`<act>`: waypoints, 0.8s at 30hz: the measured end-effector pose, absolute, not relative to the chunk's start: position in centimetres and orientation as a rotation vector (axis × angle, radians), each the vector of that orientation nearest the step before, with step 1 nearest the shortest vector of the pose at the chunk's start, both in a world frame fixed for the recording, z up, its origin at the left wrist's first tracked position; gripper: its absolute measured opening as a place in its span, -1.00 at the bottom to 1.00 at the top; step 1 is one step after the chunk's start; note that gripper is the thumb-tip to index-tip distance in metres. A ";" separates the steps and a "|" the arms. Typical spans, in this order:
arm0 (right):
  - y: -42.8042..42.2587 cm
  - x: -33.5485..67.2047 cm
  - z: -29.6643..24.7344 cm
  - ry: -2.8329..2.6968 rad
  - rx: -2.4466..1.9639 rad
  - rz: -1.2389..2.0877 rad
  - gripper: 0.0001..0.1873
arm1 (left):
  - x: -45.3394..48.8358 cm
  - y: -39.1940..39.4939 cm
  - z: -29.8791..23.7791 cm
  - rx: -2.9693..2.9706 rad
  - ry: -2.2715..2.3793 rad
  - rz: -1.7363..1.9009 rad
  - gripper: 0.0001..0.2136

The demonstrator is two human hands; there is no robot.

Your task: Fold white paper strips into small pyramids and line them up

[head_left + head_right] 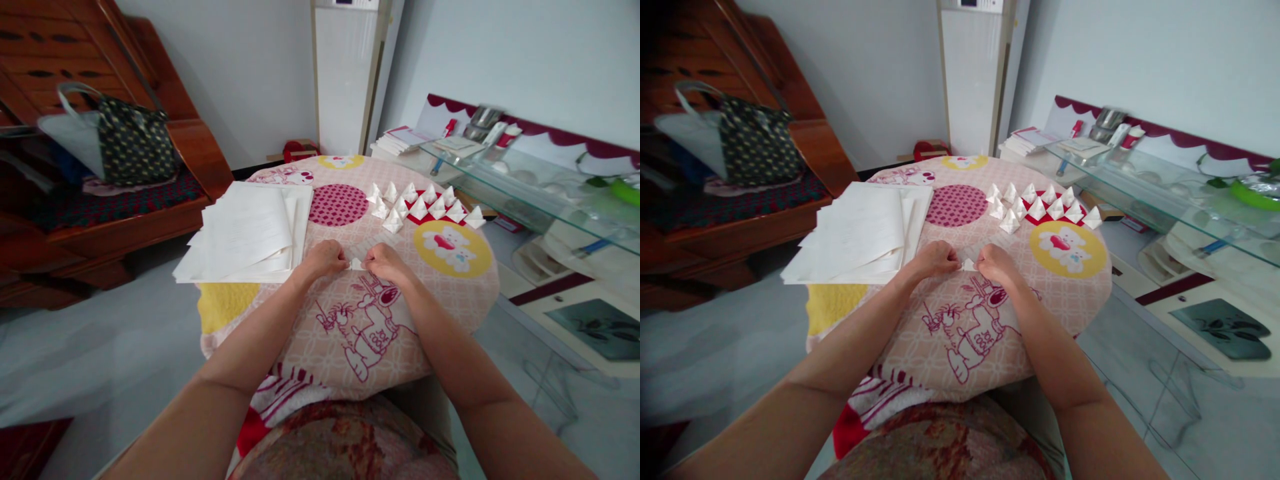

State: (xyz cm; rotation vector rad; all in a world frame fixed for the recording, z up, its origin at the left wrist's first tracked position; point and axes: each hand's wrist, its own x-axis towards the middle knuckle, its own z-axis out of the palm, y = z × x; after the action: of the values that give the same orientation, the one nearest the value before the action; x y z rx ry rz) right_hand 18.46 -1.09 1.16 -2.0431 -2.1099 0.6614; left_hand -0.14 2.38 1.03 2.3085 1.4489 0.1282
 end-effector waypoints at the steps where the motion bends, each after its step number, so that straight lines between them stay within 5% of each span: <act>1: -1.1 18.4 1.2 -2.117 -2.045 0.656 -0.83 | -0.1 2.4 1.1 2.304 1.454 0.128 -0.80; 24: -0.9 18.2 1.3 -2.132 -2.050 0.597 -0.82 | -0.1 2.9 -1.1 2.194 1.004 0.617 -0.82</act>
State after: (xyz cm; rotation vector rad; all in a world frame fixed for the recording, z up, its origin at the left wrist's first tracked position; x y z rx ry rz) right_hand 18.24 -0.95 1.25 -2.0496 -2.1318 0.5966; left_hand -0.10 2.86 -1.06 2.1945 1.0039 0.6171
